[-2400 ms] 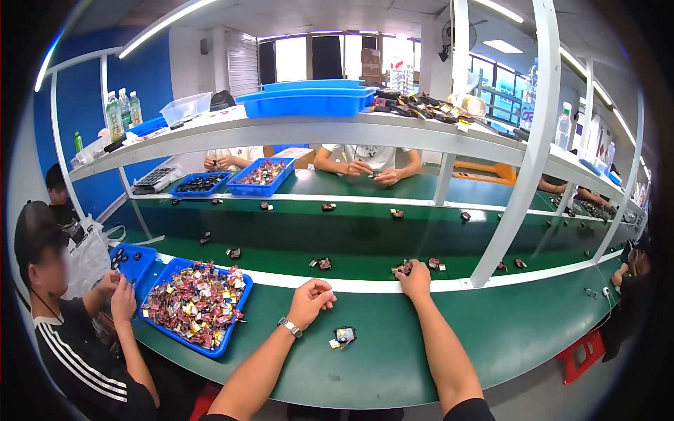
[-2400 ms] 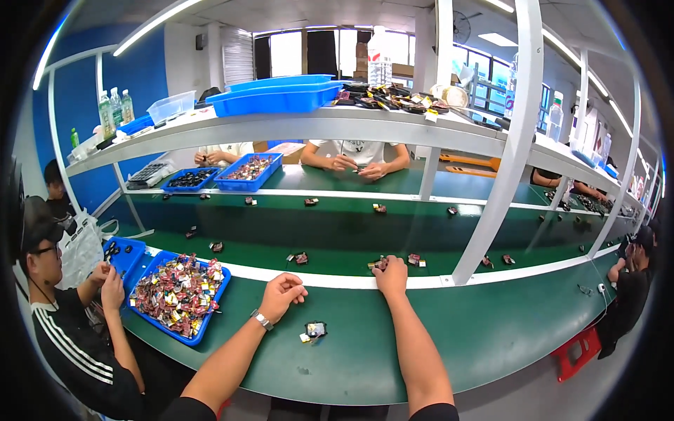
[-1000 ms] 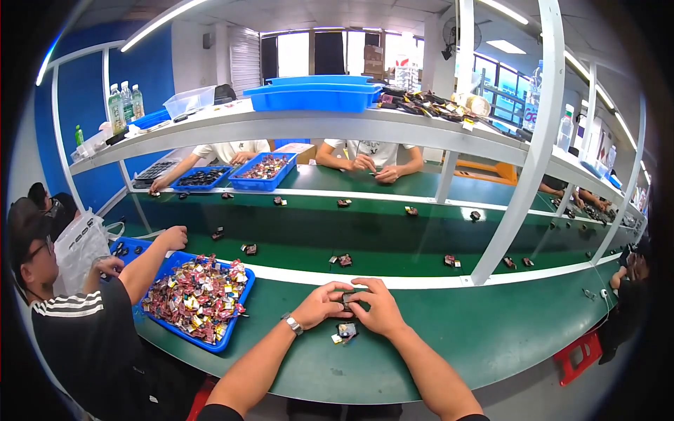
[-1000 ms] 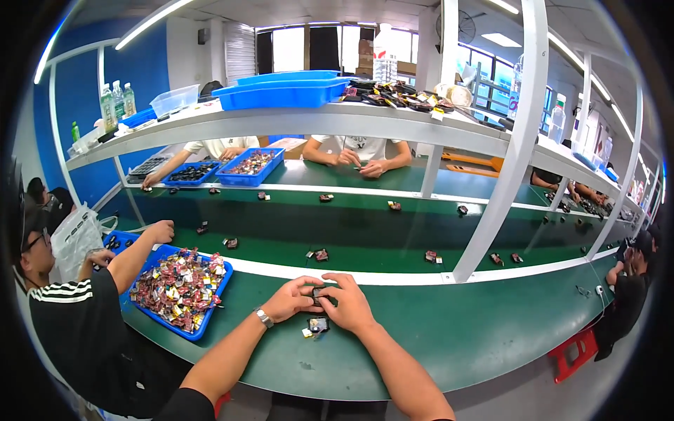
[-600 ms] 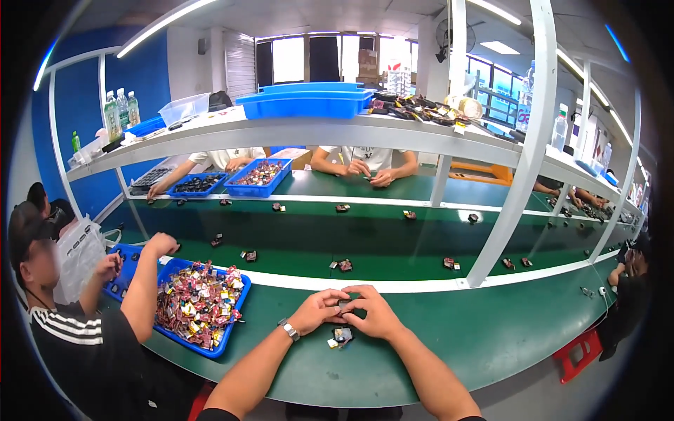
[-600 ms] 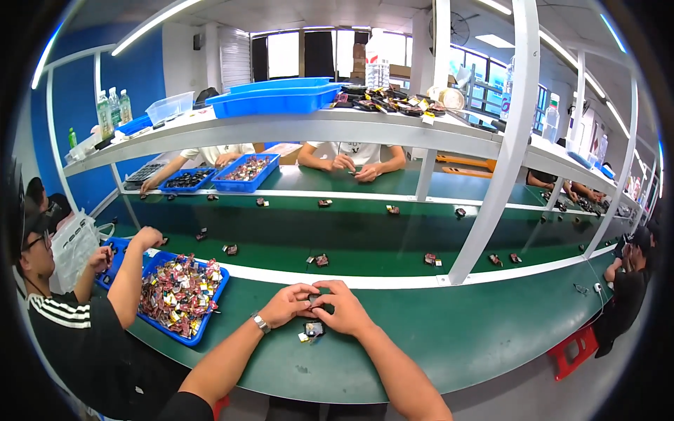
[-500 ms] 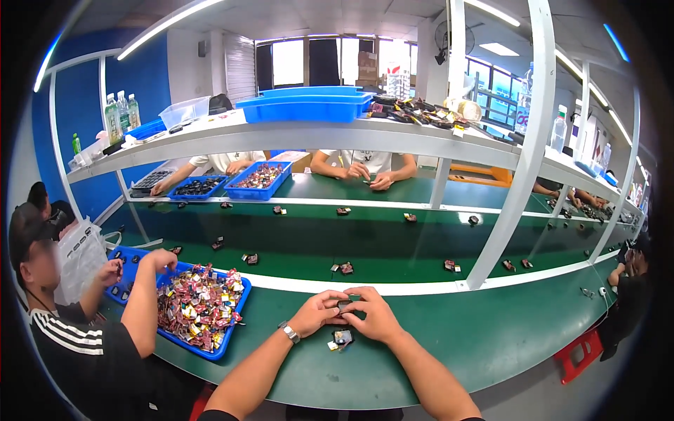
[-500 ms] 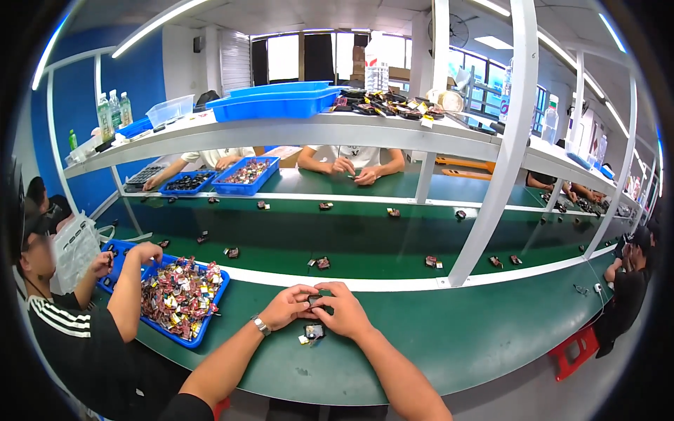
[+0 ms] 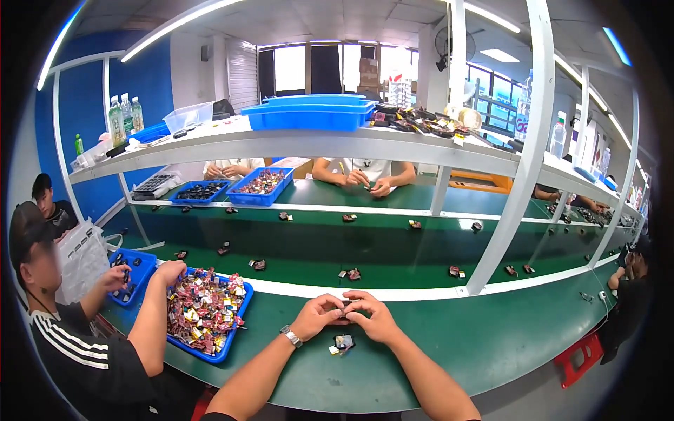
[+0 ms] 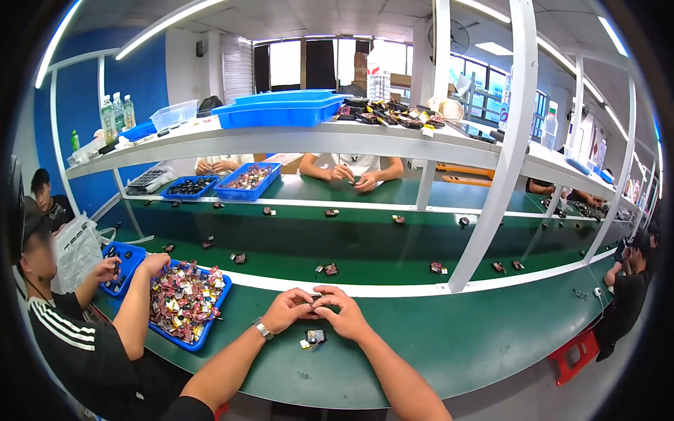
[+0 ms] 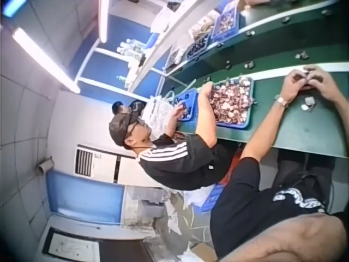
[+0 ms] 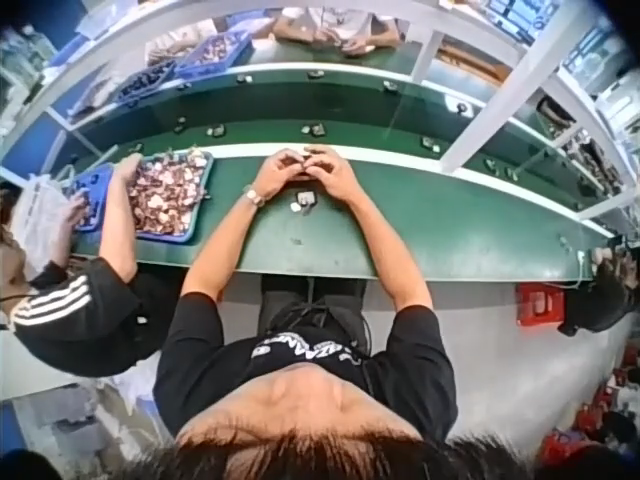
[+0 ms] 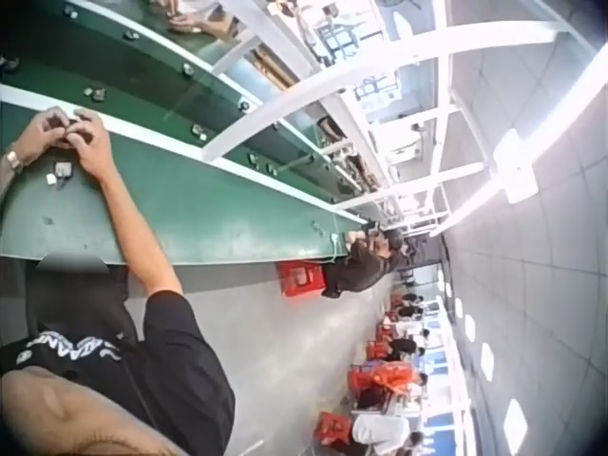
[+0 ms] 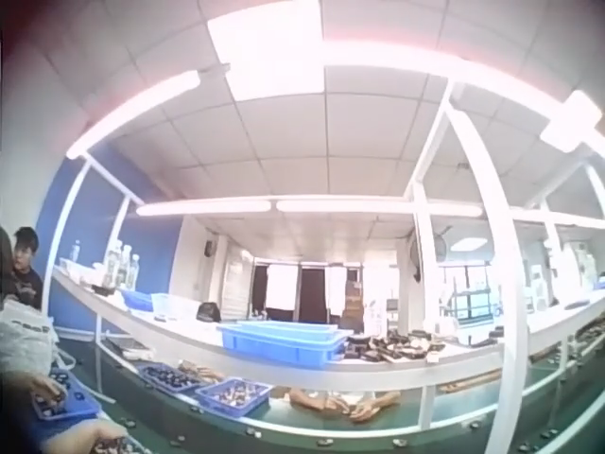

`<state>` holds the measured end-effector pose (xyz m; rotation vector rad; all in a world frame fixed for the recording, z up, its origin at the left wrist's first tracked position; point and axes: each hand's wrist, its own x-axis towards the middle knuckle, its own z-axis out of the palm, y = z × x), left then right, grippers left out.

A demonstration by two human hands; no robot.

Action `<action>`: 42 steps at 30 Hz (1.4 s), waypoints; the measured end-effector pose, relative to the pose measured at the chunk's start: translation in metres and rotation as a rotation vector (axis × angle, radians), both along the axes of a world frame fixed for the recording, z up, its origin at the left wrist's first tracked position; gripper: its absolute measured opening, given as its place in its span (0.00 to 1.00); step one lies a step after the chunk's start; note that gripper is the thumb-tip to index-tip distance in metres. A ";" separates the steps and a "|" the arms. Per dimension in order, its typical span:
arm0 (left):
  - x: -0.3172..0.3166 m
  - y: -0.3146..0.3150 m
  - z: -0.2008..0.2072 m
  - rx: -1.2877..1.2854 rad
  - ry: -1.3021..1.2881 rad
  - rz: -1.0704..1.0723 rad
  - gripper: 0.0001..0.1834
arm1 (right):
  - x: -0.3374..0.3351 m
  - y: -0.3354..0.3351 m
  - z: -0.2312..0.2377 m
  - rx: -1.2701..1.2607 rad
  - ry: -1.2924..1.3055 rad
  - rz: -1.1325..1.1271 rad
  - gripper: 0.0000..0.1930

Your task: Assembling small electronic circuit board components on an industrial production line.

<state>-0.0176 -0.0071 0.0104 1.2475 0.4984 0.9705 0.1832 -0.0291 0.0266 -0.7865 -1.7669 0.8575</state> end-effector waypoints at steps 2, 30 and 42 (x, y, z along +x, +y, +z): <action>0.001 -0.001 0.002 0.021 0.012 0.005 0.06 | 0.001 0.001 -0.002 -0.033 0.010 0.020 0.05; 0.010 -0.002 -0.007 -0.144 -0.128 -0.026 0.13 | -0.011 -0.014 0.013 0.448 -0.358 -0.351 0.07; 0.006 0.003 -0.012 -0.173 -0.153 -0.046 0.13 | -0.015 -0.014 0.008 0.306 -0.270 -0.344 0.06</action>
